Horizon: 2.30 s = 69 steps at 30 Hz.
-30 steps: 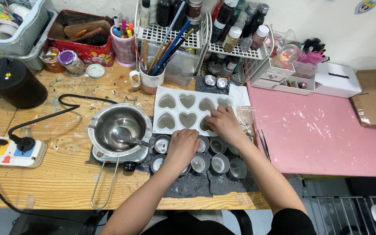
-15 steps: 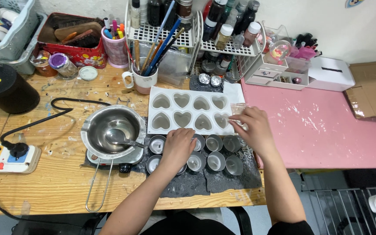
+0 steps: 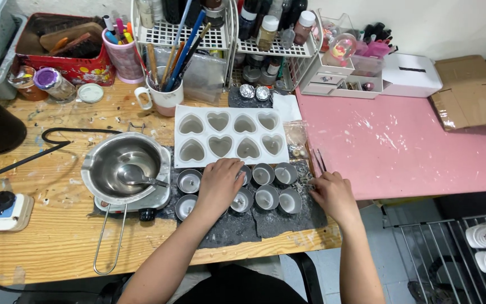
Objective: Insert candle wicks into metal sustainers and place them into small candle tins.
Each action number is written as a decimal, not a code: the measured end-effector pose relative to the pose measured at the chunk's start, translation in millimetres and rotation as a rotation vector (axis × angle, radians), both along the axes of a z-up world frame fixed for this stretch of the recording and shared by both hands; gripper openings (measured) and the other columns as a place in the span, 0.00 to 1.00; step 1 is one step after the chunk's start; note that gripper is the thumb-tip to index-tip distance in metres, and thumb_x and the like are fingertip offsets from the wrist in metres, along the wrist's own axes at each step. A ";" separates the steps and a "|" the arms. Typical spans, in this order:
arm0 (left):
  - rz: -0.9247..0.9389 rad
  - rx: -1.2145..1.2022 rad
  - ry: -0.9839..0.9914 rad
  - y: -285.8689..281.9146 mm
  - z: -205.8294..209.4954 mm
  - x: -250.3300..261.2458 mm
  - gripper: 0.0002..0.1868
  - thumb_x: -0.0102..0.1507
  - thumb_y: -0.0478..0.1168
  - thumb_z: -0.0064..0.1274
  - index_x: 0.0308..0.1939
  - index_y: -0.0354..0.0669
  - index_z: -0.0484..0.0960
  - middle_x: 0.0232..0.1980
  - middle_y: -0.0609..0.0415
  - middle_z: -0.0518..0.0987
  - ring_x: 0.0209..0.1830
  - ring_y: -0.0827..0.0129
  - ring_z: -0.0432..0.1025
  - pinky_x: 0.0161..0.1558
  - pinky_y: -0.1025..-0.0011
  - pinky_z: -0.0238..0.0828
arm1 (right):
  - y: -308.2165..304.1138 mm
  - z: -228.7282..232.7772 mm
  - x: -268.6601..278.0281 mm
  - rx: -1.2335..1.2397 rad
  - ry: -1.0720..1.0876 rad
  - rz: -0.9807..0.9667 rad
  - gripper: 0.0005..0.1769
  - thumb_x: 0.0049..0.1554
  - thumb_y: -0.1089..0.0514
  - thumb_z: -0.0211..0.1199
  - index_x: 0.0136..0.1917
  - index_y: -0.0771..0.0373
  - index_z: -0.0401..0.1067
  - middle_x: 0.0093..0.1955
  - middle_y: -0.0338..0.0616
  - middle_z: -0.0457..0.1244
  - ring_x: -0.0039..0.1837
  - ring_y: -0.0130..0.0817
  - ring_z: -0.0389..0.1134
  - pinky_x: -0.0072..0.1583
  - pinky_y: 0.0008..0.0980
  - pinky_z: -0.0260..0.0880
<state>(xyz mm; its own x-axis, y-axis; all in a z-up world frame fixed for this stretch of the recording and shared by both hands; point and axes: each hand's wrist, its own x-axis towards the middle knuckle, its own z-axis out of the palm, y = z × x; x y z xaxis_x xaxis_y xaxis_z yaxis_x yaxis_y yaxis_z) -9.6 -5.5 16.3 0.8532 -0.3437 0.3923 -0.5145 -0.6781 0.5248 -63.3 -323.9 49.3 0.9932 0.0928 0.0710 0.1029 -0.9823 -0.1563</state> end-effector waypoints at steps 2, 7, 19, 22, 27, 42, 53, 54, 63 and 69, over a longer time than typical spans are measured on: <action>-0.002 0.003 0.009 -0.7 1.4 -0.5 0.17 0.64 0.44 0.55 0.54 0.40 0.82 0.56 0.53 0.81 0.59 0.60 0.72 0.57 0.59 0.64 | -4.4 -12.6 -0.8 0.017 -0.040 -0.001 0.10 0.47 0.56 0.72 0.44 0.55 0.80 0.41 0.39 0.67 0.52 0.42 0.66 0.53 0.45 0.63; -0.001 0.020 0.018 -1.7 2.4 -1.6 0.17 0.64 0.44 0.55 0.54 0.40 0.82 0.56 0.53 0.81 0.59 0.60 0.72 0.56 0.59 0.64 | -2.4 -18.8 -4.9 0.099 -0.100 -0.007 0.07 0.49 0.56 0.71 0.42 0.57 0.80 0.42 0.40 0.68 0.50 0.43 0.67 0.54 0.43 0.65; -0.180 -0.193 0.133 -7.3 25.0 -10.6 0.17 0.68 0.47 0.53 0.57 0.46 0.83 0.57 0.51 0.81 0.61 0.59 0.72 0.62 0.56 0.65 | 35.3 0.9 -9.5 0.880 -0.204 -0.178 0.07 0.56 0.66 0.70 0.50 0.65 0.80 0.43 0.40 0.72 0.42 0.22 0.66 0.44 0.25 0.67; -0.233 -0.368 0.312 -10.9 40.2 -18.4 0.19 0.66 0.48 0.57 0.58 0.46 0.84 0.54 0.53 0.85 0.57 0.61 0.76 0.57 0.62 0.72 | 71.0 2.7 -8.3 1.207 -0.166 -0.093 0.06 0.55 0.70 0.67 0.47 0.67 0.77 0.47 0.43 0.73 0.49 0.26 0.73 0.52 0.27 0.75; -0.360 -0.882 0.438 -15.6 23.9 -20.8 0.19 0.62 0.41 0.64 0.55 0.40 0.84 0.51 0.50 0.87 0.49 0.70 0.82 0.48 0.72 0.80 | 109.8 -13.0 -6.3 1.266 -0.343 0.266 0.08 0.56 0.76 0.67 0.48 0.70 0.76 0.54 0.49 0.66 0.57 0.35 0.70 0.60 0.29 0.72; -0.420 -0.678 0.120 1.8 38.9 -12.9 0.15 0.64 0.39 0.61 0.54 0.44 0.87 0.50 0.51 0.87 0.48 0.64 0.82 0.50 0.70 0.78 | 115.7 44.1 0.4 1.070 -0.288 0.268 0.06 0.57 0.70 0.67 0.49 0.68 0.78 0.51 0.45 0.69 0.54 0.27 0.71 0.54 0.24 0.72; -0.402 -0.680 0.226 -0.7 38.2 -11.4 0.16 0.61 0.39 0.65 0.53 0.44 0.87 0.50 0.51 0.87 0.46 0.67 0.83 0.49 0.71 0.81 | 112.0 62.7 -3.0 0.700 -0.359 0.285 0.07 0.52 0.67 0.71 0.47 0.63 0.80 0.46 0.41 0.71 0.49 0.30 0.70 0.45 0.26 0.66; -0.398 -0.707 0.283 -0.4 41.1 -11.9 0.17 0.60 0.39 0.65 0.53 0.44 0.86 0.50 0.51 0.87 0.45 0.69 0.83 0.48 0.72 0.82 | 112.1 63.2 -3.1 0.695 -0.381 0.308 0.08 0.53 0.67 0.70 0.47 0.64 0.80 0.46 0.41 0.71 0.50 0.30 0.70 0.48 0.27 0.67; -0.377 -0.630 0.303 3.1 36.4 -8.9 0.22 0.59 0.42 0.66 0.56 0.42 0.84 0.53 0.50 0.87 0.50 0.66 0.83 0.53 0.68 0.79 | 110.0 66.5 -3.7 0.646 -0.410 0.344 0.07 0.52 0.66 0.71 0.47 0.63 0.80 0.46 0.41 0.71 0.50 0.31 0.70 0.50 0.28 0.67; -0.117 -0.172 0.153 38.6 24.0 -7.1 0.18 0.64 0.47 0.59 0.55 0.43 0.83 0.53 0.48 0.82 0.55 0.54 0.75 0.54 0.58 0.72 | 103.8 61.5 10.3 0.622 -0.414 0.285 0.08 0.52 0.64 0.72 0.47 0.60 0.81 0.45 0.38 0.68 0.47 0.27 0.68 0.42 0.24 0.63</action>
<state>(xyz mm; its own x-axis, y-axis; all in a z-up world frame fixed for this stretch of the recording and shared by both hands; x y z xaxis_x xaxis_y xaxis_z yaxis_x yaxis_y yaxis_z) -16.7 33.1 40.2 0.8657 -0.3830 0.3224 -0.4896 -0.5130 0.7051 -53.1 -220.2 110.8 0.8192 0.1611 0.5505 0.5059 -0.6552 -0.5611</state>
